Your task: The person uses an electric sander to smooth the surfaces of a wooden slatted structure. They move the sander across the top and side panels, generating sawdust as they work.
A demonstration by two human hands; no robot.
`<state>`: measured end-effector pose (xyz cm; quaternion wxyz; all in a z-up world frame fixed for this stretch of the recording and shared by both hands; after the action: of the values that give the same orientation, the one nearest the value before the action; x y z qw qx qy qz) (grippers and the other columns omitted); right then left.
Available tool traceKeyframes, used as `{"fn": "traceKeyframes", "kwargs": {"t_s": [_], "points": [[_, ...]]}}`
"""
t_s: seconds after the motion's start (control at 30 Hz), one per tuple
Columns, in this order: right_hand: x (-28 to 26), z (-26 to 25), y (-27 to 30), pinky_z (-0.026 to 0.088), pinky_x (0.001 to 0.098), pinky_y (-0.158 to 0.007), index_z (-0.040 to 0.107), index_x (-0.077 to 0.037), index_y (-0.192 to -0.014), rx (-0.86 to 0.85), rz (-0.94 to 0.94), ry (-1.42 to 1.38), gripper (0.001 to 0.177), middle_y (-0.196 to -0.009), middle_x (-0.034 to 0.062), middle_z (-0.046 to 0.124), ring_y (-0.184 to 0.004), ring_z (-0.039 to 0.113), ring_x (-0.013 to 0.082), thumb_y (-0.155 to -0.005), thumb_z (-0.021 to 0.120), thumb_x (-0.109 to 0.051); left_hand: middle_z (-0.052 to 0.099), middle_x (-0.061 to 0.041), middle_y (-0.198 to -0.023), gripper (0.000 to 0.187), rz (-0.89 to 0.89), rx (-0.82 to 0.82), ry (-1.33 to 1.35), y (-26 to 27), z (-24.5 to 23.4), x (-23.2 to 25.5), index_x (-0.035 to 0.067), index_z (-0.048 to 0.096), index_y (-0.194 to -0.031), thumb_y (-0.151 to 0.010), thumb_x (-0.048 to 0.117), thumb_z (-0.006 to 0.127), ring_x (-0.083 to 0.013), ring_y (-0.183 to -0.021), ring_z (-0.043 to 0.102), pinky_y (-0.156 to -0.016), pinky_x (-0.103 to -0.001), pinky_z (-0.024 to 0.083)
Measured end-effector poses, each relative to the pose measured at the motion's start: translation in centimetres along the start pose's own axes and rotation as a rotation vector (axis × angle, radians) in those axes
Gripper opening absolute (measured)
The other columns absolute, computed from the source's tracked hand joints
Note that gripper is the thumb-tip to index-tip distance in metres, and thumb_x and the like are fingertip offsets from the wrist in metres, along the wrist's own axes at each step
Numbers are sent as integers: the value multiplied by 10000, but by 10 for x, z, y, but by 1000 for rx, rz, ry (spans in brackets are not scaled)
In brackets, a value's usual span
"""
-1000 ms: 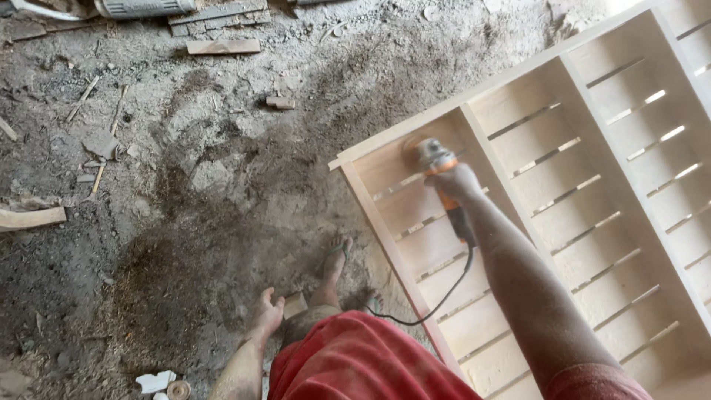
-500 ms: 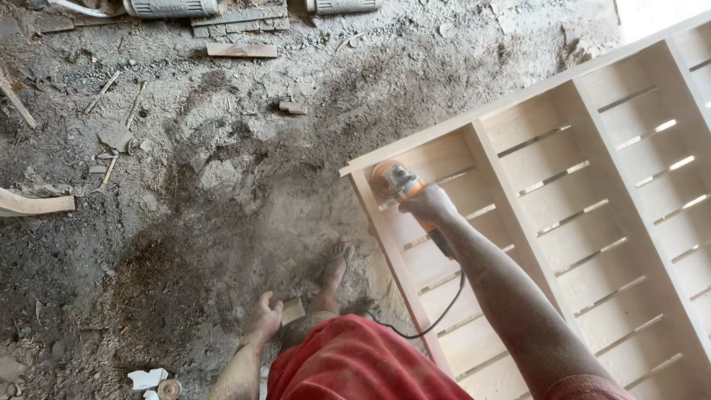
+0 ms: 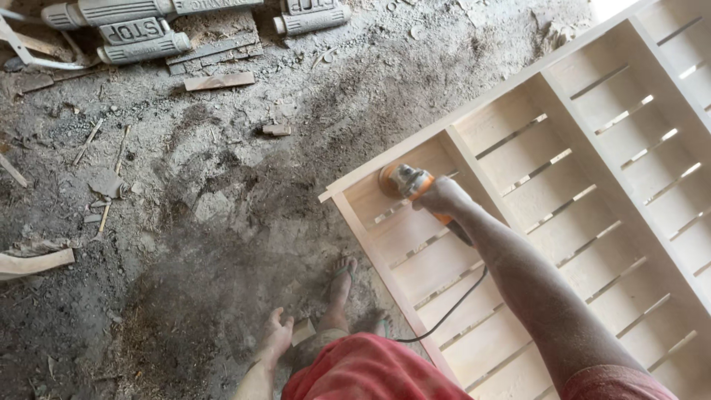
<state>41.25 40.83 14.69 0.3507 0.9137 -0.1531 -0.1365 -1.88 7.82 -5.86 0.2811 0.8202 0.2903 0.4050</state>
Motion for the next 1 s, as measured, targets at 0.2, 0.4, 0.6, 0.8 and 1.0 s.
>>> {"fn": "traceKeyframes", "kwargs": {"t_s": [0.2, 0.4, 0.6, 0.8, 1.0], "points": [[40, -19, -18, 593, 403, -783, 761, -65, -1048, 45, 66, -222, 413, -953, 146, 767, -858, 744, 263, -781, 788, -379, 557, -224, -1474, 617, 20, -39, -53, -18, 1, 16, 66, 494, -1475, -961, 381, 627, -362, -1383, 533, -1122, -429, 453], [56, -24, -30, 575, 401, -778, 756, -50, -1027, 109, 63, -268, 441, -932, 135, 756, -846, 729, 264, -708, 856, -339, 599, -218, -1439, 610, -3, -9, -108, -17, -1, 19, 73, 529, -1450, -946, 398, 637, -356, -1353, 576, -1112, -428, 471], [70, 3, -27, 570, 397, -745, 756, -15, -1000, 161, 107, -361, 445, -901, 141, 753, -816, 722, 259, -715, 859, -340, 591, -258, -1429, 620, -1, -27, -55, -9, -5, 12, 50, 520, -1457, -933, 356, 652, -379, -1349, 571, -1101, -441, 474], [82, 10, -20, 579, 384, -701, 757, -6, -977, 153, 128, -386, 421, -879, 134, 759, -776, 734, 248, -723, 852, -328, 595, -262, -1416, 624, -17, -48, -71, -4, -5, 8, 67, 514, -1461, -945, 393, 642, -395, -1326, 585, -1080, -448, 496], [16, 50, 3, 588, 376, -712, 765, -56, -995, 100, -19, -471, 435, -890, 102, 769, -783, 731, 225, -666, 862, -324, 630, -202, -1404, 601, -90, -84, -213, 1, 0, 4, 131, 534, -1451, -938, 425, 642, -362, -1314, 609, -1094, -441, 487]]}}
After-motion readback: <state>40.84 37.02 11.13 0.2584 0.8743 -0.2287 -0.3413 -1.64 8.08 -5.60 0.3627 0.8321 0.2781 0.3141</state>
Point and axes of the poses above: each hand's wrist, its own y-axis away from the middle knuckle, its own z-axis out of the palm, x = y × z, the point moved 6 cm from there along -y, towards the middle knuckle
